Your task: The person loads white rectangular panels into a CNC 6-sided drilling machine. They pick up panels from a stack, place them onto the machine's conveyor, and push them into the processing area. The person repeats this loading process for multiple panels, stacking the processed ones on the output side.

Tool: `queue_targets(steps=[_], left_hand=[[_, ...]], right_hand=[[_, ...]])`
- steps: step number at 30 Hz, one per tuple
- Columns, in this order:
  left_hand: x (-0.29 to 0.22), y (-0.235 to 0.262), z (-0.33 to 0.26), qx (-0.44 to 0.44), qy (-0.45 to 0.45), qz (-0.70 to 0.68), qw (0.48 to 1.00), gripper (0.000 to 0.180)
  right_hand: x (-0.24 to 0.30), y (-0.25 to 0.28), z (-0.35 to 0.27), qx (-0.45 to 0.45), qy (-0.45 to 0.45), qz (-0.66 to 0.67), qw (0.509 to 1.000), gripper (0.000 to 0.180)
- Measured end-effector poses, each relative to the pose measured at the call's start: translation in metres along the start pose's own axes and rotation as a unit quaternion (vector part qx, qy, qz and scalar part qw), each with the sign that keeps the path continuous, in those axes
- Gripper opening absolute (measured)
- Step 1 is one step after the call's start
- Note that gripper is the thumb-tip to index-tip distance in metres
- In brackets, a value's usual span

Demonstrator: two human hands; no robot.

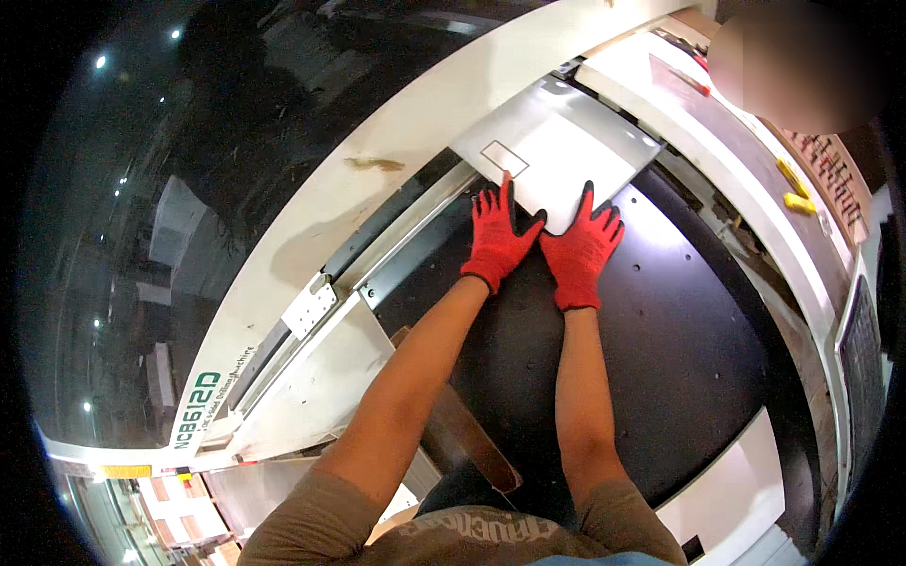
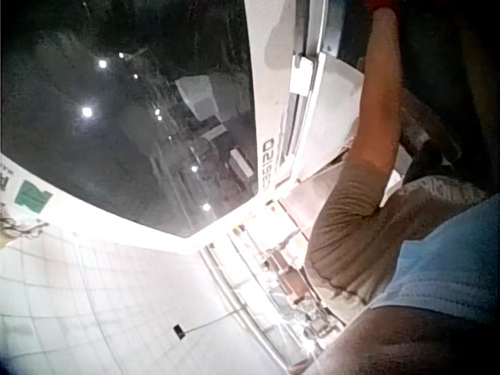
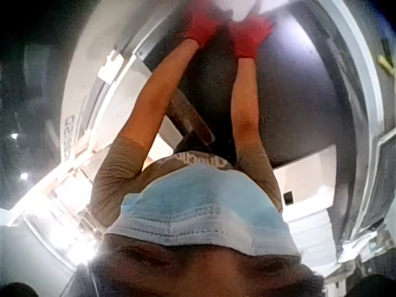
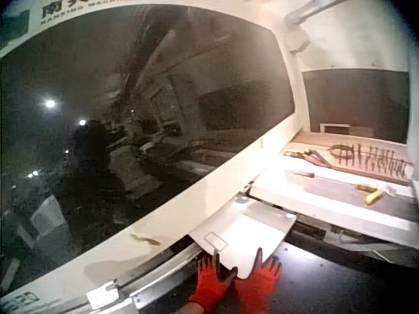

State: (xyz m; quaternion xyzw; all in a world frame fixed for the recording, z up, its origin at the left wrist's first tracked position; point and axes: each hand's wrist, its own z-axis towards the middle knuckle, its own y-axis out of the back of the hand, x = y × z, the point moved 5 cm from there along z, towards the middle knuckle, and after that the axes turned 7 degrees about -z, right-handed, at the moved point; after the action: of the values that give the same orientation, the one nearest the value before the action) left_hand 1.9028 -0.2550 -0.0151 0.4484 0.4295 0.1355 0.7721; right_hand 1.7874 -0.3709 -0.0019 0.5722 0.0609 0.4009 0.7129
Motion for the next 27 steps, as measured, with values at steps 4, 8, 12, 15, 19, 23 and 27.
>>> queue_targets(steps=[4, 8, 12, 15, 19, 23, 27], left_hand=[[-0.001, -0.001, -0.001, 0.026, 0.002, 0.01, 1.0, 0.104], [-0.001, 0.002, -0.002, 0.031, 0.001, -0.001, 1.0, 0.1], [-0.001, 0.005, -0.003, 0.056, 0.0, 0.002, 0.998, 0.099], [-0.002, 0.009, -0.006, 0.048, -0.002, -0.021, 0.999, 0.099], [0.003, 0.01, -0.008, -0.039, 0.018, -0.092, 0.995, 0.104], [0.007, 0.004, -0.009, -0.063, 0.019, -0.136, 0.989, 0.105], [0.009, 0.006, -0.008, -0.058, 0.022, -0.167, 0.984, 0.103]], right_hand=[[0.003, -0.002, 0.0, -0.012, 0.002, -0.006, 1.0, 0.11], [0.006, -0.001, -0.004, -0.024, 0.018, -0.004, 1.0, 0.105], [0.009, -0.001, -0.007, -0.037, 0.031, -0.026, 0.999, 0.104], [0.01, -0.004, -0.007, -0.061, 0.05, -0.059, 0.995, 0.1], [0.0, -0.014, -0.005, -0.067, 0.08, -0.089, 0.991, 0.097], [-0.009, -0.026, 0.004, -0.041, 0.112, -0.017, 0.993, 0.097], [-0.011, -0.031, 0.01, -0.036, 0.126, -0.078, 0.988, 0.09]])
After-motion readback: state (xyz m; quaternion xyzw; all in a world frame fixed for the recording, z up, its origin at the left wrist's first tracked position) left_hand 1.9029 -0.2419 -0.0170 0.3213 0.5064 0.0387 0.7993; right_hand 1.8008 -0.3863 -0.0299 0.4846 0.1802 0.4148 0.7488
